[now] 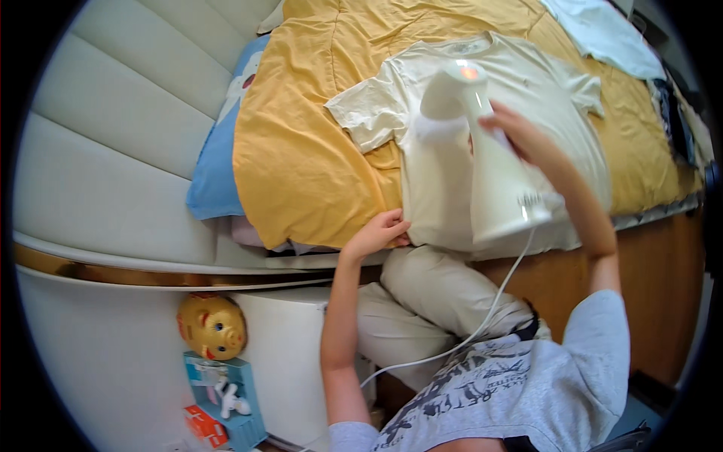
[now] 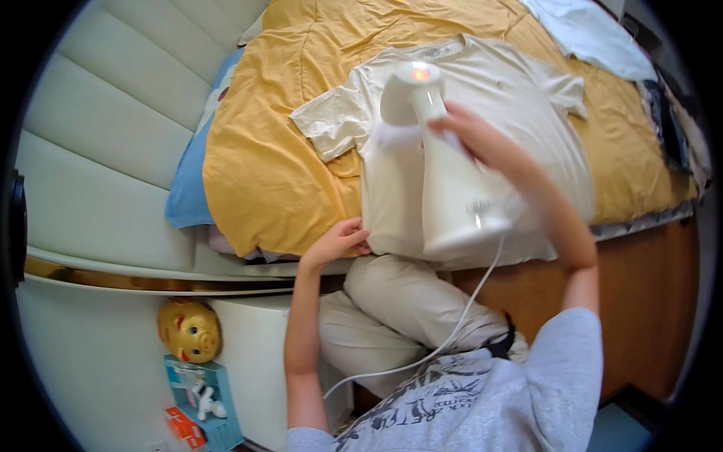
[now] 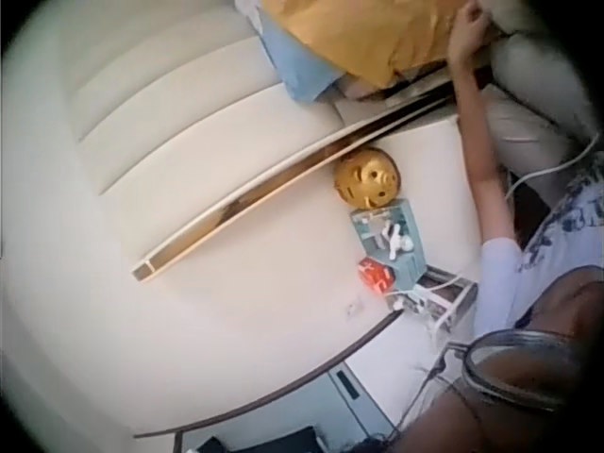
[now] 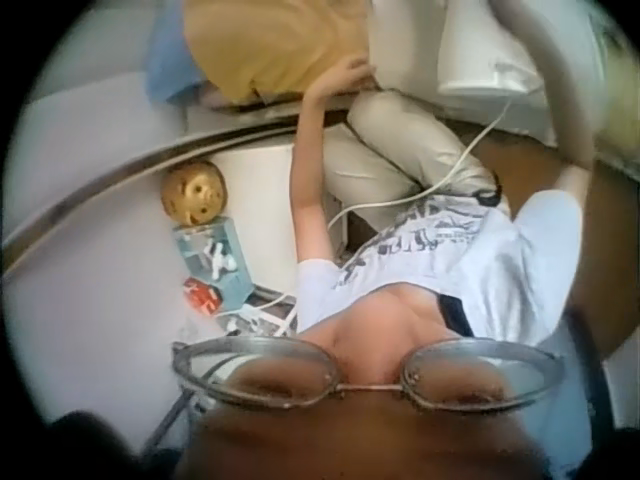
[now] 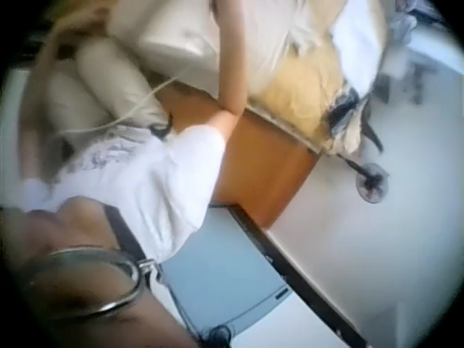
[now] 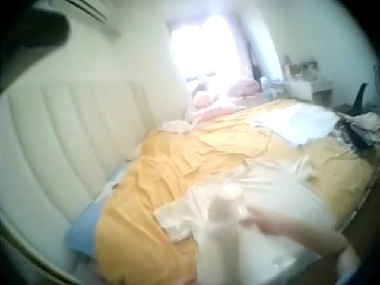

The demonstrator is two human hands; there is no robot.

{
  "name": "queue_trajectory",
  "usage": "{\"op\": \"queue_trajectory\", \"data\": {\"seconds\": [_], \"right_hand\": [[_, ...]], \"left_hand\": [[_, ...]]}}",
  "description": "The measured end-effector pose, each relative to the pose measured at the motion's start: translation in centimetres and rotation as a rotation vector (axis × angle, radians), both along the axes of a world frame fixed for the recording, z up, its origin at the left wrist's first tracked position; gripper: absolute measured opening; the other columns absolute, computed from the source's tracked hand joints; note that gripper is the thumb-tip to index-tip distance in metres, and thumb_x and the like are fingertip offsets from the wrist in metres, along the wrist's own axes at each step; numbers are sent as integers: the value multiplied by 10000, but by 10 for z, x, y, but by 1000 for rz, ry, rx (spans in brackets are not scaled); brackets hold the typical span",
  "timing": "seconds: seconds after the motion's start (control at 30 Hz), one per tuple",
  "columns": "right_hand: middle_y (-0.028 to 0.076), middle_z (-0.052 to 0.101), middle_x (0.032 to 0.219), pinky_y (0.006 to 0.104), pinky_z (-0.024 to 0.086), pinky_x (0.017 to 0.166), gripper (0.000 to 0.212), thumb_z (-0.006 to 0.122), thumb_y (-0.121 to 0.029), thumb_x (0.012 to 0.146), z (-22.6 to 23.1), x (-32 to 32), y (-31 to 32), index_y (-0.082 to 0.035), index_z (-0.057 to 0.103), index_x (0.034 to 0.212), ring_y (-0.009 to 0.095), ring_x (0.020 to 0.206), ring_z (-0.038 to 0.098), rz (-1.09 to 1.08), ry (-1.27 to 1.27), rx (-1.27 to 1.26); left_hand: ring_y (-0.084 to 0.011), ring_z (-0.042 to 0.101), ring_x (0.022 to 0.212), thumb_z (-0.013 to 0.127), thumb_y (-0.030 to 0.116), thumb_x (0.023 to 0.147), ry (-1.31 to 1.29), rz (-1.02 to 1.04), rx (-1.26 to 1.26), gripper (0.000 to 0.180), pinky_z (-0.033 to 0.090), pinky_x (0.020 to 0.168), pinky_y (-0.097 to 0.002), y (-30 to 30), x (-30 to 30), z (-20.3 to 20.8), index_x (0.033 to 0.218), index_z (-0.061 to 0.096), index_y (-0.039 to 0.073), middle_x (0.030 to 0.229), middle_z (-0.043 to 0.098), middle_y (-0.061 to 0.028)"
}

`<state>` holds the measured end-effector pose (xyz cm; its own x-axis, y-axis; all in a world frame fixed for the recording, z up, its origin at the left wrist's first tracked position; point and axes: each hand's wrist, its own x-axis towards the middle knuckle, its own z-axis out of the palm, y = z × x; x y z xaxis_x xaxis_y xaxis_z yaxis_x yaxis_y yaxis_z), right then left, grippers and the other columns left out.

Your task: The person lays out shirts on a bed, straightens a t-shirt, and steams it using a handheld garment steamer.

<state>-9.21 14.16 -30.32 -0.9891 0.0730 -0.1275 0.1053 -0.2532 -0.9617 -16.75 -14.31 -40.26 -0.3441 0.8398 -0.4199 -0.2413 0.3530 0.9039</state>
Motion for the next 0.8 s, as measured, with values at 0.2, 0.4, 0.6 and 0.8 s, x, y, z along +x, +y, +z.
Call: {"op": "queue_trajectory", "data": {"seconds": [0.2, 0.4, 0.6, 0.8], "right_hand": [[90, 539, 707, 227, 434, 552, 426, 503, -219, 773, 18, 62, -42, -19, 389, 1132, 129, 630, 535, -139, -67, -38], [92, 525, 699, 221, 408, 561, 411, 473, -211, 760, 13, 59, -61, -9, 402, 1110, 126, 643, 512, -312, -148, 33], [105, 533, 713, 235, 436, 578, 385, 473, -208, 758, 6, 31, -52, 6, 424, 1075, 141, 644, 537, -383, -162, 111], [105, 528, 686, 228, 435, 534, 311, 457, -213, 753, 5, 3, -57, 2, 464, 977, 140, 605, 536, -434, -165, 204]], "left_hand": [[-70, 540, 674, 459, 216, 847, -46, -29, -109, 175, 453, 612, -192, -6, -4, 5, 866, 484, 43, 780, 554, -36], [-106, 553, 707, 434, 244, 859, 23, -178, -80, 237, 463, 628, -217, -4, -9, 10, 848, 469, 10, 792, 558, -64], [-172, 565, 682, 393, 269, 866, 229, -335, -74, 280, 454, 602, -274, 4, -17, 18, 831, 470, 2, 769, 575, -109], [-332, 518, 553, 390, 212, 830, 675, -260, -118, 223, 408, 537, -398, -3, -3, 29, 745, 426, 10, 587, 521, -176]]}}
